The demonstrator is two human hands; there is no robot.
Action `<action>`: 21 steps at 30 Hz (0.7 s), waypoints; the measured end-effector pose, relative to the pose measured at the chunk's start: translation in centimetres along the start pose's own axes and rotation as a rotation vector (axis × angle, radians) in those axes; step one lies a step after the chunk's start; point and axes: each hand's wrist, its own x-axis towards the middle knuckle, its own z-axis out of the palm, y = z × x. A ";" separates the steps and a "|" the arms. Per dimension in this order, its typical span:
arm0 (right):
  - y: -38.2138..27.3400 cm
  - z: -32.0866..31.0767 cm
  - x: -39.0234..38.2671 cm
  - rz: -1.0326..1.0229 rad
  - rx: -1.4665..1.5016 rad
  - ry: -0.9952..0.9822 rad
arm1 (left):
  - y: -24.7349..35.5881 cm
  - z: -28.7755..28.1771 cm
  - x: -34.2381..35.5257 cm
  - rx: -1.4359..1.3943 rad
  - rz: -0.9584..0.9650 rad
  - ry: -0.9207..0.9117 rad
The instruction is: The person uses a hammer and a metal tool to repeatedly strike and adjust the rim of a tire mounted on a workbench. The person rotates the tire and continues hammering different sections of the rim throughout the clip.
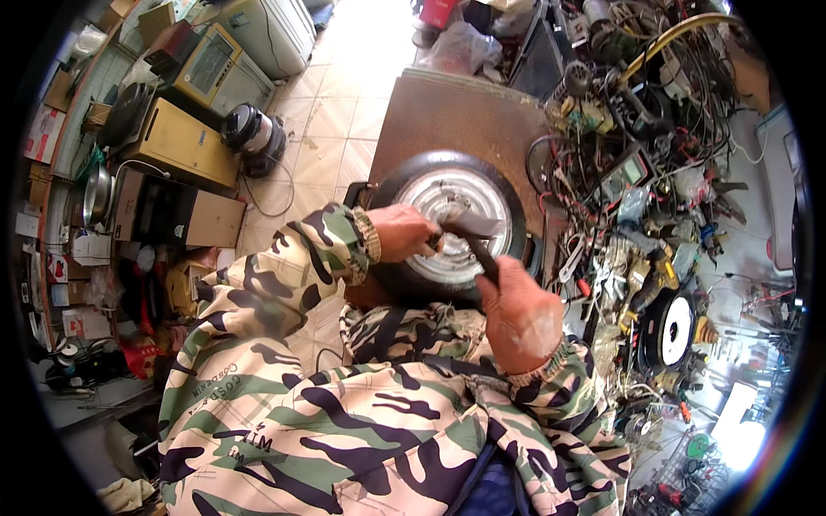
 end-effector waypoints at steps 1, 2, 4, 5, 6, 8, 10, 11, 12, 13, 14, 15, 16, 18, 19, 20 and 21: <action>-0.7 -0.1 0.1 -0.043 0.066 0.131 | -0.6 0.7 -0.1 -0.033 0.009 0.023; -1.3 -0.3 0.0 0.006 0.074 0.205 | -0.7 0.9 0.4 -0.053 0.008 0.054; 0.5 1.4 -0.9 0.024 -0.048 0.000 | -0.7 0.9 0.7 0.050 -0.007 -0.031; 1.0 2.1 -0.7 0.022 -0.107 -0.098 | -0.4 0.2 0.7 0.109 -0.022 -0.063; 1.1 2.1 -0.4 0.053 -0.111 -0.158 | -0.3 -0.4 0.7 0.107 -0.016 -0.056; 0.4 0.5 0.1 -0.014 -0.024 0.019 | -0.3 -0.9 0.6 0.101 -0.020 -0.056; -1.0 -0.3 -0.5 0.016 0.061 0.173 | -0.5 0.1 0.1 0.000 0.022 -0.020; -1.5 -0.8 -0.2 0.028 0.119 0.195 | -0.7 0.1 0.4 -0.125 0.035 0.033; -1.1 -0.4 -0.2 0.045 0.021 0.066 | -0.7 0.1 0.4 -0.050 0.014 0.014; -0.4 0.6 -0.4 0.063 -0.077 -0.063 | -0.7 0.1 0.4 0.025 -0.007 -0.005; 0.3 2.0 0.2 0.101 -0.141 -0.183 | -1.0 0.3 0.4 0.032 0.019 0.022; 0.7 1.7 0.2 0.069 -0.099 -0.116 | -1.2 0.4 0.3 0.039 0.046 0.048; 0.7 0.8 0.2 0.038 -0.057 -0.050 | -1.2 0.5 0.5 0.115 0.045 0.028; -0.3 0.0 0.1 -0.006 0.071 0.110 | -1.3 0.8 0.3 -0.075 -0.011 0.031; -0.8 0.3 0.1 0.012 0.117 0.182 | -1.3 1.1 0.2 -0.169 -0.040 0.033; -1.0 0.4 0.0 0.042 0.049 0.112 | -1.5 1.2 0.3 -0.129 0.020 0.046; -0.8 0.9 0.1 0.067 -0.018 0.044 | -1.3 0.7 0.6 -0.069 0.010 0.012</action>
